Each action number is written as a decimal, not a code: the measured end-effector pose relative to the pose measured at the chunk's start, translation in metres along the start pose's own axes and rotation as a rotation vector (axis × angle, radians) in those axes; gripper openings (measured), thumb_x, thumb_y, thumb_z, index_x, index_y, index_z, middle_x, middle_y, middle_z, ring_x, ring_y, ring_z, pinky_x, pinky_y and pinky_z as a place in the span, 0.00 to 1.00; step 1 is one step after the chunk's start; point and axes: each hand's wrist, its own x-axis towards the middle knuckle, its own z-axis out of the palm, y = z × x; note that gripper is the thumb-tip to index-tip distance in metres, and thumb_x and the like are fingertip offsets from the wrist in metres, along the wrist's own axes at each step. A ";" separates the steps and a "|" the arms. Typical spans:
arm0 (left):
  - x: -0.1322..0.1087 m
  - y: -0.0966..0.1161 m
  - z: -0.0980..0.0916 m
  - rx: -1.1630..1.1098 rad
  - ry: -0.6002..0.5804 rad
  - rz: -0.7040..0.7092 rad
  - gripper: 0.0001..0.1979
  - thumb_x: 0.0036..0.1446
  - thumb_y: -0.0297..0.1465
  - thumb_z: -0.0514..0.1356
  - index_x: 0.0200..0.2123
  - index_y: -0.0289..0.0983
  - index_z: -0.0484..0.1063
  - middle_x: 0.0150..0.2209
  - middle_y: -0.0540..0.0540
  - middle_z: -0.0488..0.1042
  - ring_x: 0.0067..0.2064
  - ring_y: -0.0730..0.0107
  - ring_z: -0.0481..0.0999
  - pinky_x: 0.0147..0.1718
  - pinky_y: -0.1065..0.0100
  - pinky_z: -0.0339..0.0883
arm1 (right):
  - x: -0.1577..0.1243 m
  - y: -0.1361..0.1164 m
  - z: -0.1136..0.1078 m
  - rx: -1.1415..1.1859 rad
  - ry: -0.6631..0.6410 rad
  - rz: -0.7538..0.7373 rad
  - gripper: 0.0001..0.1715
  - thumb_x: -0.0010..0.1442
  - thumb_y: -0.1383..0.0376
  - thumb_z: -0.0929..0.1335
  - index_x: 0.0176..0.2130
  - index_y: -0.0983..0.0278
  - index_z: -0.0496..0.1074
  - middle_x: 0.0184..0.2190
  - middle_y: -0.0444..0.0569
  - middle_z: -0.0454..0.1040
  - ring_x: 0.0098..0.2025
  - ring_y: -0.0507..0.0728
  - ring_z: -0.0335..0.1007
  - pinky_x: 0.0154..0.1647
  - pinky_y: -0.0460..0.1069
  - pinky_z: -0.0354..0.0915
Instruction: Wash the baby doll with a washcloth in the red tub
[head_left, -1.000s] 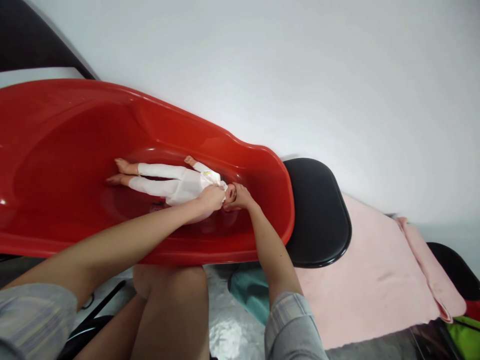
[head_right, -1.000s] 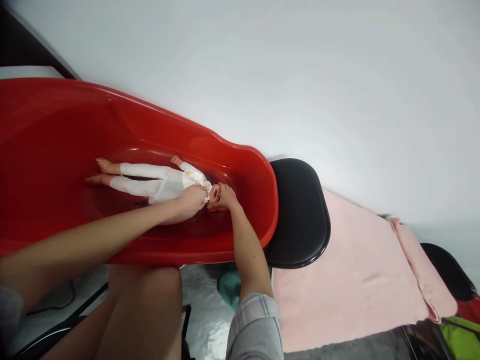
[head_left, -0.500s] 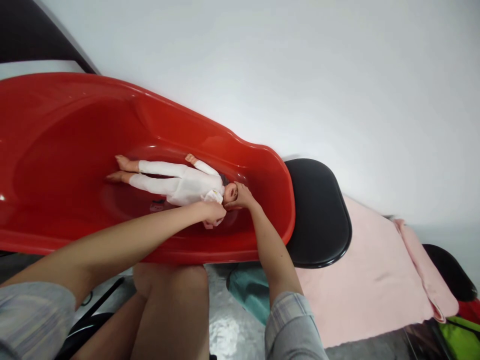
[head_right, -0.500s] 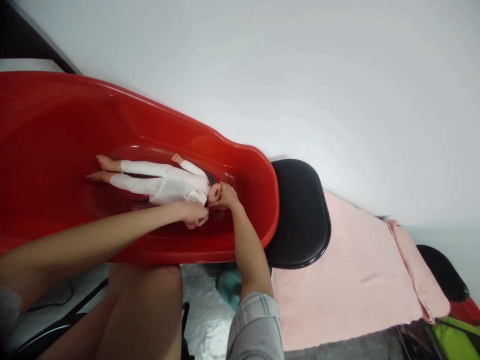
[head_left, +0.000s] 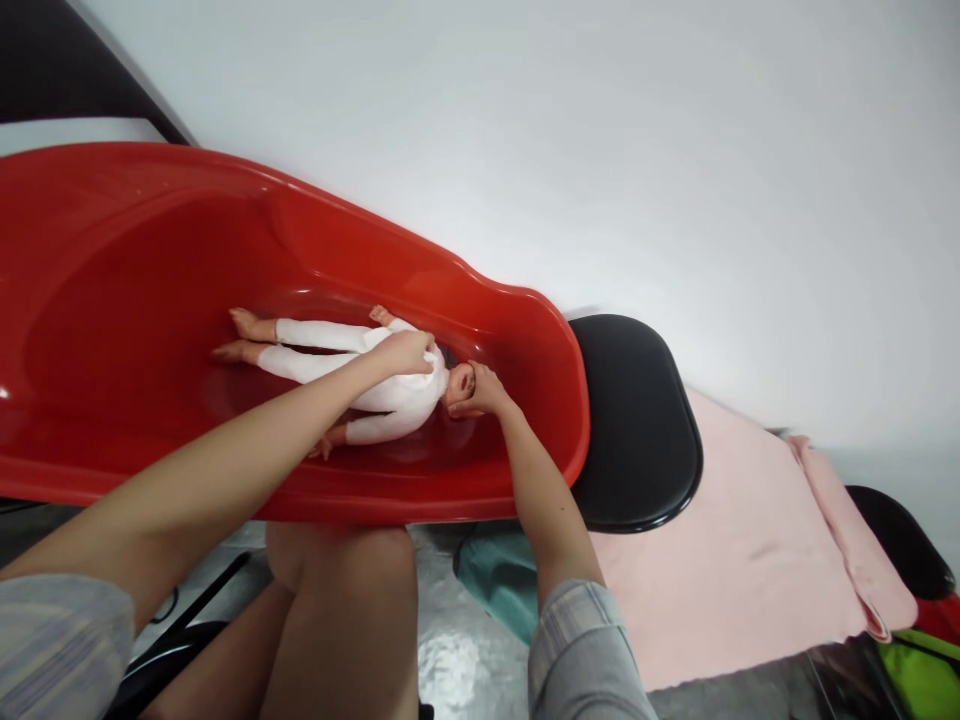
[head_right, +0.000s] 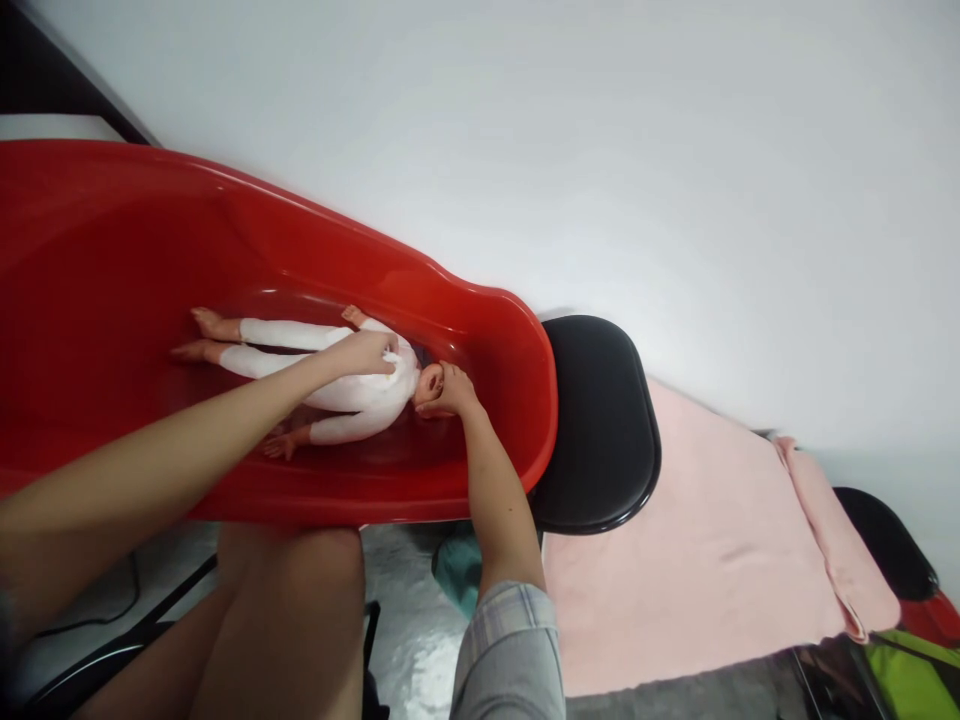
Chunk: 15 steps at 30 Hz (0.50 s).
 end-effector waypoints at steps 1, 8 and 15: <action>0.002 -0.002 0.003 0.003 0.057 -0.043 0.17 0.63 0.27 0.64 0.54 0.29 0.78 0.42 0.41 0.81 0.43 0.58 0.79 0.45 0.69 0.69 | 0.000 0.000 0.000 -0.003 -0.003 0.001 0.74 0.40 0.56 0.86 0.75 0.69 0.56 0.73 0.66 0.58 0.76 0.72 0.54 0.77 0.61 0.53; 0.010 -0.003 0.055 -0.143 0.182 0.086 0.27 0.63 0.22 0.58 0.65 0.27 0.68 0.61 0.31 0.74 0.62 0.50 0.75 0.62 0.59 0.67 | -0.001 -0.002 -0.001 -0.001 -0.009 0.004 0.74 0.41 0.55 0.85 0.75 0.68 0.55 0.74 0.66 0.57 0.76 0.71 0.53 0.77 0.61 0.53; 0.014 -0.006 0.084 -0.076 0.035 0.253 0.23 0.64 0.19 0.55 0.61 0.28 0.72 0.58 0.32 0.77 0.56 0.53 0.79 0.62 0.57 0.66 | -0.003 -0.006 -0.002 -0.027 -0.019 -0.002 0.75 0.40 0.55 0.85 0.74 0.73 0.55 0.72 0.67 0.60 0.75 0.72 0.56 0.76 0.59 0.54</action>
